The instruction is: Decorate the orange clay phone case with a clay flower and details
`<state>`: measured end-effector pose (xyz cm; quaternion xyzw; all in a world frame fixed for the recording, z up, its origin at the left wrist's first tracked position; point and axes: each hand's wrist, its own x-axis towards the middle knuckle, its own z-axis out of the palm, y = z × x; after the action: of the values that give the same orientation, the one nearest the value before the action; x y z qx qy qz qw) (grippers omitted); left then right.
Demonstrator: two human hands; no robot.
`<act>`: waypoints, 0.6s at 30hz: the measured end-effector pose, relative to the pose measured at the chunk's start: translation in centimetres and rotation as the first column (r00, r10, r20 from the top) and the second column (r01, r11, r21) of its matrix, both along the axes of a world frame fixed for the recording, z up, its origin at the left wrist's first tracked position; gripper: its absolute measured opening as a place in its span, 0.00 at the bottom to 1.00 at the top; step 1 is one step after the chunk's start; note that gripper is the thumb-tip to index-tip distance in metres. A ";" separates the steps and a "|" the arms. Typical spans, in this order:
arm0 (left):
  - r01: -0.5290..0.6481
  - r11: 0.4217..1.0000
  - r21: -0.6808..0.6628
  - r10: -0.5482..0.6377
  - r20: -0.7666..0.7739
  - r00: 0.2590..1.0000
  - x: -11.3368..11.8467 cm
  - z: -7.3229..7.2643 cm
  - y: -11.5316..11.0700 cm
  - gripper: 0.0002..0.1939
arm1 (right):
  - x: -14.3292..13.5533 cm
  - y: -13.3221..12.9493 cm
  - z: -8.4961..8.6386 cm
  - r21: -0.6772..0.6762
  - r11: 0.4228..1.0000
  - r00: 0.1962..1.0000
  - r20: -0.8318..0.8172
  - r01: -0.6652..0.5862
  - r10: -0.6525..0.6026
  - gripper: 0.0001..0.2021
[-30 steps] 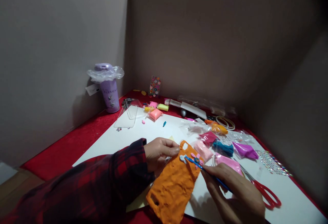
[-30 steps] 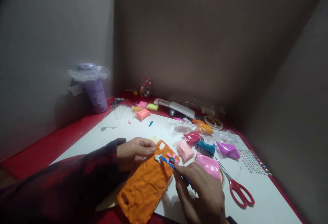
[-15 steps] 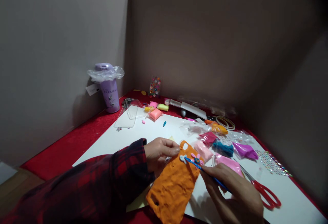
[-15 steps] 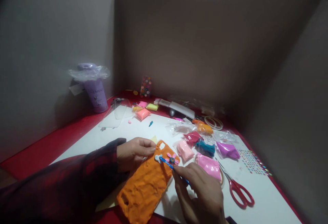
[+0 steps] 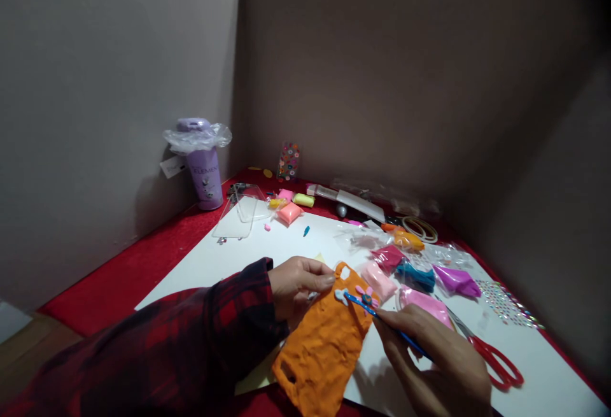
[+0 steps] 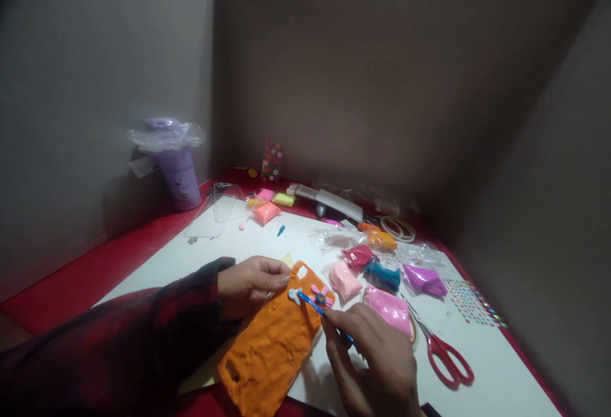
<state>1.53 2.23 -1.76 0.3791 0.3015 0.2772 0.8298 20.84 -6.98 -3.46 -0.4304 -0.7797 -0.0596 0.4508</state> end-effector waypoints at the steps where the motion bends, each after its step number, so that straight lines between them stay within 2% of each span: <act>1: 0.002 1.000 -0.002 -0.002 -0.001 1.000 0.0 0.0 0.0 0.16 | 0.0 0.0 0.0 -0.005 1.000 1.000 -0.001 0.005 -0.005 0.10; 8: -0.007 1.000 -0.005 0.007 -0.003 1.000 0.1 0.0 0.0 0.17 | -0.1 -0.1 0.2 0.043 0.999 1.000 -0.020 0.022 -0.021 0.10; 18: -0.008 1.000 -0.005 0.008 0.010 1.000 0.0 -0.1 0.1 0.16 | -0.1 -0.1 0.2 -0.019 1.000 1.000 -0.022 0.001 -0.001 0.07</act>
<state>1.58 2.32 -1.89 0.3744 0.2996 0.2814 0.8312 20.71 -7.04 -3.30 -0.4357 -0.7749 -0.0478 0.4553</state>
